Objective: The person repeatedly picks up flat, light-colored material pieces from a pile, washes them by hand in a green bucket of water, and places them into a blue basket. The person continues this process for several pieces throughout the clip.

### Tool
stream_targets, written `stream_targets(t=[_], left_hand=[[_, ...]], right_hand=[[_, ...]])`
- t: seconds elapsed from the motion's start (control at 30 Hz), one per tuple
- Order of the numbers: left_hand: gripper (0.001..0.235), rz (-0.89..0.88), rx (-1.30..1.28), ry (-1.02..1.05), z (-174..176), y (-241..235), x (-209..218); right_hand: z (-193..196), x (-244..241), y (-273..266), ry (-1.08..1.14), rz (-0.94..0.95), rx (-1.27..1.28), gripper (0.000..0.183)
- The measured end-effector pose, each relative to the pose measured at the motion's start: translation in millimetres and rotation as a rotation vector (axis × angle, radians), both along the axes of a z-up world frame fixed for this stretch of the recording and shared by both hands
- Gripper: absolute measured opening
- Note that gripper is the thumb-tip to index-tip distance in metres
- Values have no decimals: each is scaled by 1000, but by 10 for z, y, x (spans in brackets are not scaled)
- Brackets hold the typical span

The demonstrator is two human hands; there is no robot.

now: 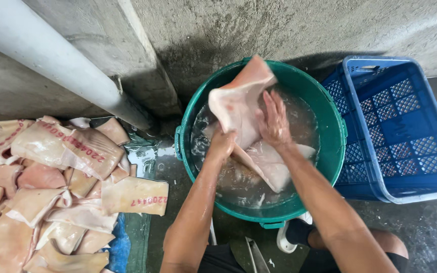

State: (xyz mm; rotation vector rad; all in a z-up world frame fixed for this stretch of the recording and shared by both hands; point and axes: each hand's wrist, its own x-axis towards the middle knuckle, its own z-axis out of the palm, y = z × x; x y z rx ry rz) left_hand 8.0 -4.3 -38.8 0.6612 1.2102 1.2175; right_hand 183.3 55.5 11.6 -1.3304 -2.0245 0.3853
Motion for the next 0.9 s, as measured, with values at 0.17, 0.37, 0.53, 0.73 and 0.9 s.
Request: stream_targets(t=[0.17, 0.37, 0.53, 0.73, 0.9], left_hand=[[68, 198, -450, -358, -234, 152, -120], [79, 152, -734, -346, -170, 132, -181], [68, 149, -630, -317, -369, 109, -178], [55, 55, -550, -345, -441, 6, -164], [48, -59, -449, -188, -403, 64, 11]], right_hand=[[-608, -343, -316, -23, -60, -349, 60], [-534, -49, -103, -573, 411, -119, 56], [-626, -393, -97, -258, 291, -263, 50], [-393, -322, -55, -748, 475, -455, 51], [-500, -203, 86, -495, 93, -855, 64]])
